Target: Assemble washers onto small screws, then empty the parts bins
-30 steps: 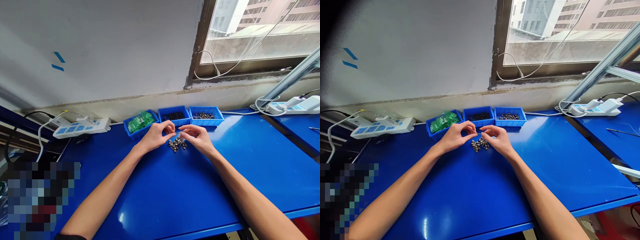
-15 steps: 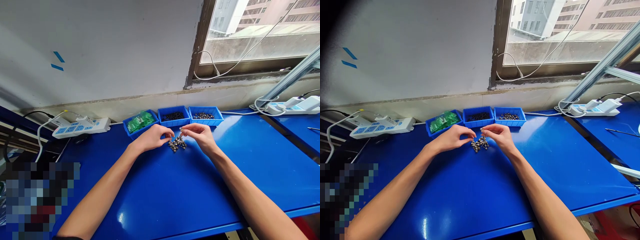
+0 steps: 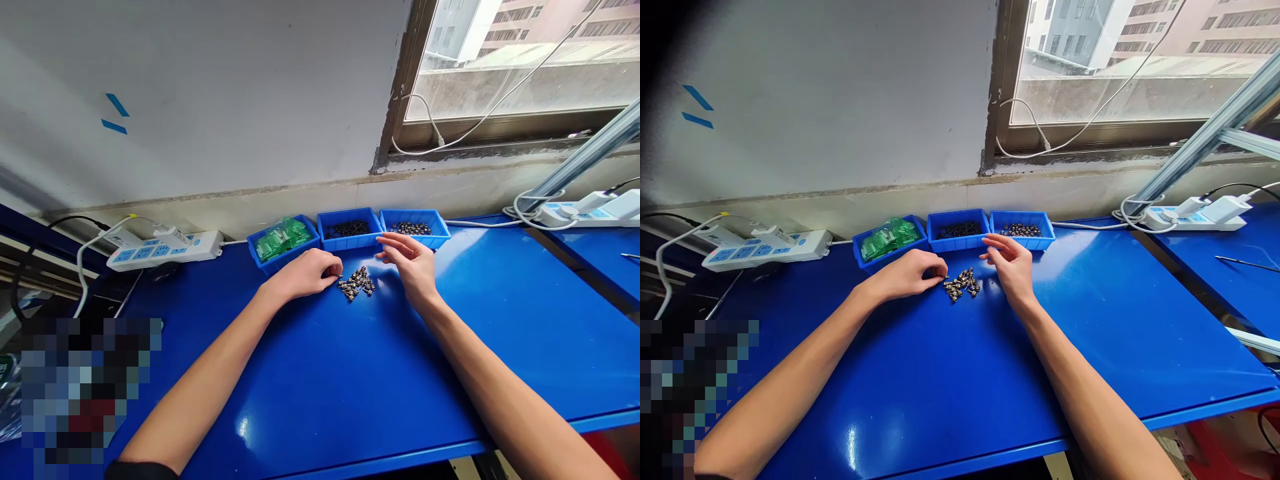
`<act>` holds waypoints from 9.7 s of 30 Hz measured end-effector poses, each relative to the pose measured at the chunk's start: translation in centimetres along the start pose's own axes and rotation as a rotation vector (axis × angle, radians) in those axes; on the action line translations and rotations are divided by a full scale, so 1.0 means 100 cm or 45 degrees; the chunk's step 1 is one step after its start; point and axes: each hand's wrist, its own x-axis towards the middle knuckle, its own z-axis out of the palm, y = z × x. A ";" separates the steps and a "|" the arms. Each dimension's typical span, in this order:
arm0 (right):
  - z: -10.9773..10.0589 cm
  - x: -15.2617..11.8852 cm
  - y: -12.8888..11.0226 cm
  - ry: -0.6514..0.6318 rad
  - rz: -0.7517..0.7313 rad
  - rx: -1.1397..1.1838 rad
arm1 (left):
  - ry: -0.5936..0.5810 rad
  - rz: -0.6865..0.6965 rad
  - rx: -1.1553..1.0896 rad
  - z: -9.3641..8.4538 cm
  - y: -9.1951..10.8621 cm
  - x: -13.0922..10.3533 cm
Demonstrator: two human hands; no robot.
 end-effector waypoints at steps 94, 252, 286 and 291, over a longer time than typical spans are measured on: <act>-0.004 0.003 -0.007 -0.015 0.088 0.116 | -0.030 -0.127 -0.220 0.001 0.006 -0.003; 0.005 -0.005 -0.012 -0.419 0.231 0.151 | 0.110 -0.041 -0.252 0.005 0.021 -0.002; 0.005 -0.009 -0.019 -0.589 0.339 0.174 | 0.350 0.072 -0.369 -0.001 0.021 0.000; 0.006 -0.008 -0.021 -0.606 0.415 0.252 | 0.363 0.111 -0.398 0.000 0.021 -0.001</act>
